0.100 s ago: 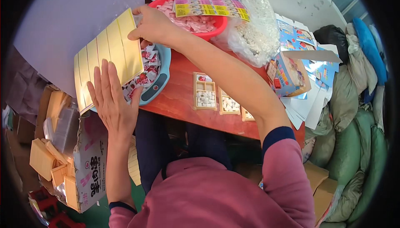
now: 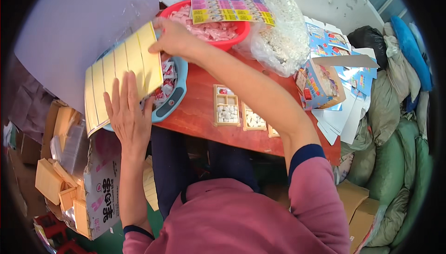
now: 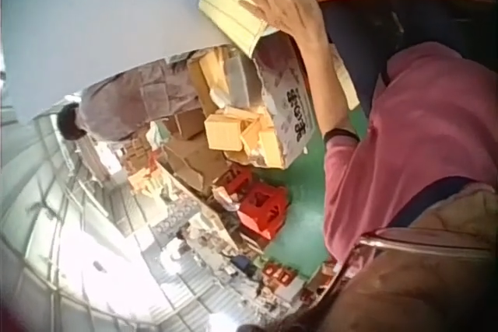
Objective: Assembling and packaging small toy components into plastic trays and applying labels.
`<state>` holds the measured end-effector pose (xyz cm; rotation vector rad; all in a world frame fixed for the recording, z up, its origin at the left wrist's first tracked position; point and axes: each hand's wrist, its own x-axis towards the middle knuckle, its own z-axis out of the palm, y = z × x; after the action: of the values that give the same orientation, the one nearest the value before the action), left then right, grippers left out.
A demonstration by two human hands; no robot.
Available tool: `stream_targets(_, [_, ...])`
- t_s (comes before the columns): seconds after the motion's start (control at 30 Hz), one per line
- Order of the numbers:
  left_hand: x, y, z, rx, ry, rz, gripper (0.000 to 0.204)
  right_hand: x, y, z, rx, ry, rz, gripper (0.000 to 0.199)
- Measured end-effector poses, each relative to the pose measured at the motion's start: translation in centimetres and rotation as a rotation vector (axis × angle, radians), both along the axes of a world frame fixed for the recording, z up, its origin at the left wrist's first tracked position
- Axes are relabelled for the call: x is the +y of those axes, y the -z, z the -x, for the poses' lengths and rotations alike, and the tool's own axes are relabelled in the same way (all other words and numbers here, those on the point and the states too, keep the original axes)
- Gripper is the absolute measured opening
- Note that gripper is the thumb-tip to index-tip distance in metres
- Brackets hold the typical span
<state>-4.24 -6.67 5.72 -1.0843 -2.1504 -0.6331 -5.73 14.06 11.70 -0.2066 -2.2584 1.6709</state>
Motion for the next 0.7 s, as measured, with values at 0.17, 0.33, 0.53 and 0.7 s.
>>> stream_targets(0.17, [1.1, 1.1, 0.9, 0.037, 0.038, 0.097, 0.039, 1.3, 4.3, -1.4, 0.056, 0.159, -0.324, 0.055])
stream_targets(0.33, [2.0, 0.8, 1.3, -0.185, 0.157, 0.106, 0.019, 0.2, 5.4, -4.1, 0.030, 0.157, -0.510, 0.037])
stream_targets(0.53, [0.9, 1.1, 0.3, -0.188, 0.357, -0.175, 0.063, -0.4, 4.2, -8.4, 0.067, 0.125, -0.342, 0.029])
stream_targets(0.7, [-8.1, 1.9, -0.1, -0.129, 0.156, -0.381, 0.044, -4.6, 3.0, -12.0, 0.197, 0.091, -0.314, 0.022])
